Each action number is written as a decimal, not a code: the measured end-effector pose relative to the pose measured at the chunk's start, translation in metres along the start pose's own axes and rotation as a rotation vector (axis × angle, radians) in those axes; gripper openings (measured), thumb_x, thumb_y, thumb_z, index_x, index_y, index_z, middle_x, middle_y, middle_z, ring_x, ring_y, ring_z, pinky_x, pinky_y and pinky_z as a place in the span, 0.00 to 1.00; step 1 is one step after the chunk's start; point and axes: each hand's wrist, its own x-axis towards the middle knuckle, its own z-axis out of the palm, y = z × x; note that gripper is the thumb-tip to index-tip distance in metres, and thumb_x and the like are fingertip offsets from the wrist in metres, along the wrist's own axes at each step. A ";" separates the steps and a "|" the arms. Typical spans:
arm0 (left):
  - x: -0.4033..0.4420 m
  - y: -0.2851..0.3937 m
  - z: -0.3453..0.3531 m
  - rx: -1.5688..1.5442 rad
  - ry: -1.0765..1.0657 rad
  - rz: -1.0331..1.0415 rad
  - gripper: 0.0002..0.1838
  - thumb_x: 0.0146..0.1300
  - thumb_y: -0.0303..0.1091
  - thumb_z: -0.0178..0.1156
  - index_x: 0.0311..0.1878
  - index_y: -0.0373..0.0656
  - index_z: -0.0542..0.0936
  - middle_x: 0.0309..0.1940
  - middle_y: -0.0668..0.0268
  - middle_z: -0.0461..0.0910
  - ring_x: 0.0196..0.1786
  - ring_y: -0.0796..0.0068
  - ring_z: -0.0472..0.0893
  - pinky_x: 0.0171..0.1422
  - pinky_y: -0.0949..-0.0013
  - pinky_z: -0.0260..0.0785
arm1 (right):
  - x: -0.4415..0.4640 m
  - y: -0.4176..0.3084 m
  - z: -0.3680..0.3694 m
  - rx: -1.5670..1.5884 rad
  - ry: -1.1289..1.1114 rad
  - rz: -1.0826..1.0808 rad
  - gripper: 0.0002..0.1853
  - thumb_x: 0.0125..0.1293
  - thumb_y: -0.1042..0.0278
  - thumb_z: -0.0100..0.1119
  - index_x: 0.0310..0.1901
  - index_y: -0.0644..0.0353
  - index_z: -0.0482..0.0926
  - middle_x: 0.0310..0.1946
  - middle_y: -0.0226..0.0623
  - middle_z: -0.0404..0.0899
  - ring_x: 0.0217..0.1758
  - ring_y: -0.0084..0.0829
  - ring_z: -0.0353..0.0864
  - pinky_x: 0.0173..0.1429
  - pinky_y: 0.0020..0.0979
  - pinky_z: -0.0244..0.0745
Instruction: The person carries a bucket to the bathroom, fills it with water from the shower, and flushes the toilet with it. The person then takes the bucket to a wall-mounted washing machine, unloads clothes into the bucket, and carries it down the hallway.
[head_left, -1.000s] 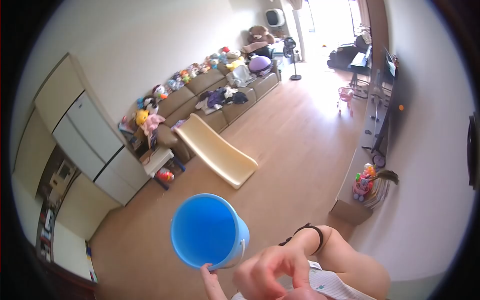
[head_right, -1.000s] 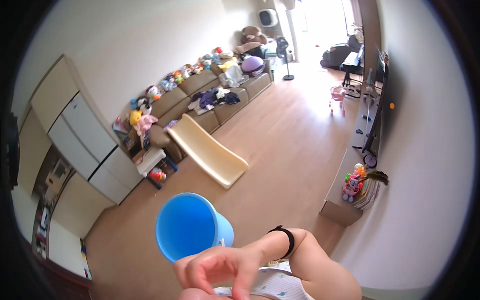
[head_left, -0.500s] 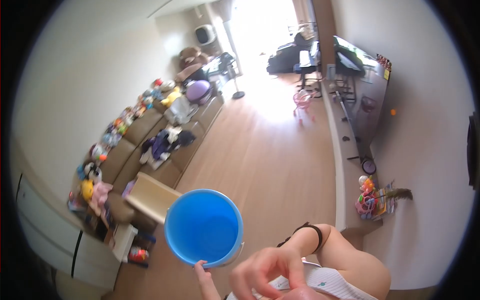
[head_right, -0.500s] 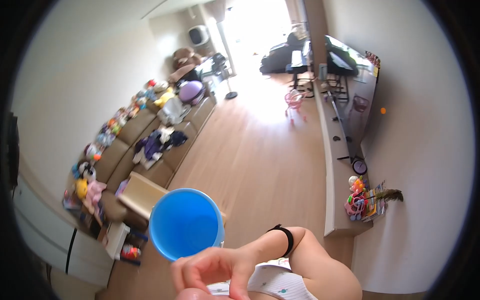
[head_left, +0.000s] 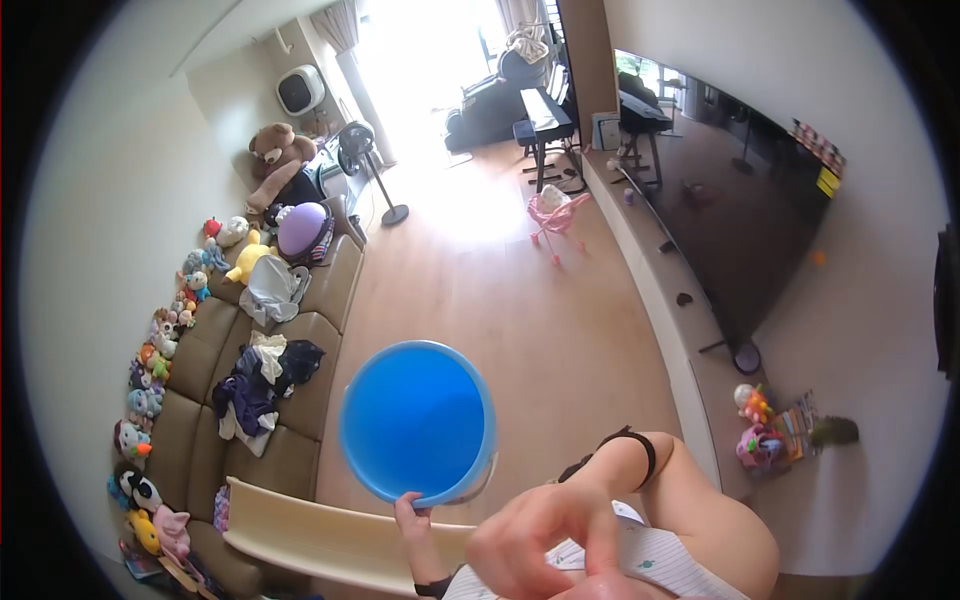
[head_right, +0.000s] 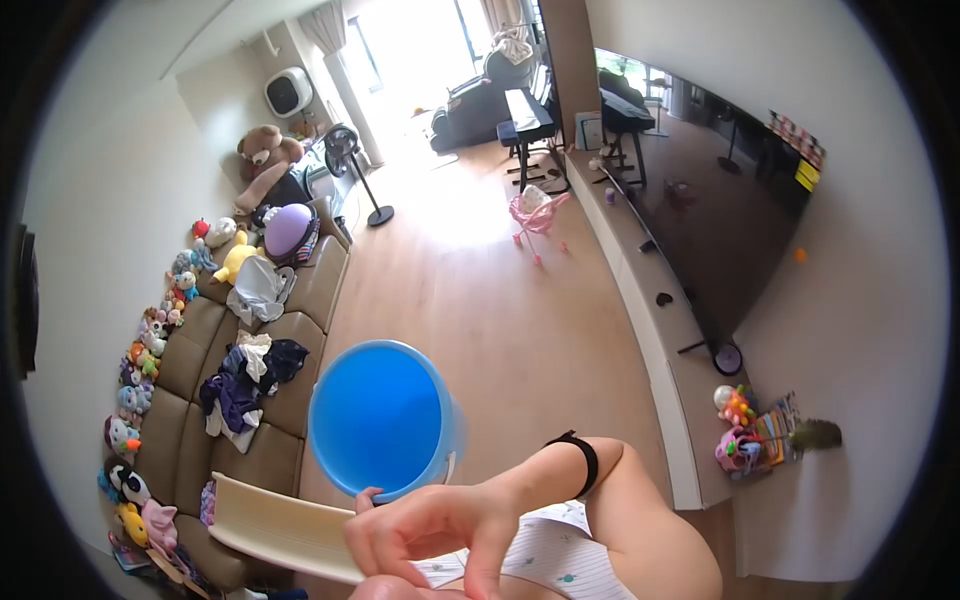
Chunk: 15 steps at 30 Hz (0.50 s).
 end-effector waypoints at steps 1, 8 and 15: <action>0.032 0.016 0.035 0.000 -0.007 -0.003 0.22 0.41 0.16 0.54 0.45 0.38 0.71 0.42 0.58 0.73 0.43 0.59 0.77 0.40 0.60 0.78 | 0.006 -0.001 -0.044 -0.057 0.035 0.024 0.26 0.53 0.47 0.70 0.36 0.63 0.73 0.40 0.41 0.72 0.42 0.35 0.71 0.51 0.37 0.62; 0.272 0.106 0.236 -0.143 0.013 -0.096 0.23 0.42 0.16 0.54 0.46 0.38 0.71 0.41 0.59 0.73 0.44 0.59 0.77 0.42 0.58 0.79 | -0.059 0.027 -0.399 0.396 -0.013 0.032 0.35 0.51 0.41 0.69 0.46 0.68 0.74 0.43 0.42 0.73 0.47 0.39 0.71 0.53 0.38 0.64; 0.542 0.225 0.513 -0.110 -0.083 -0.145 0.20 0.43 0.17 0.55 0.44 0.38 0.72 0.38 0.61 0.74 0.41 0.62 0.78 0.42 0.59 0.79 | -0.058 -0.002 -0.722 -0.067 0.216 0.318 0.30 0.56 0.41 0.64 0.45 0.64 0.74 0.44 0.38 0.72 0.48 0.34 0.71 0.56 0.37 0.64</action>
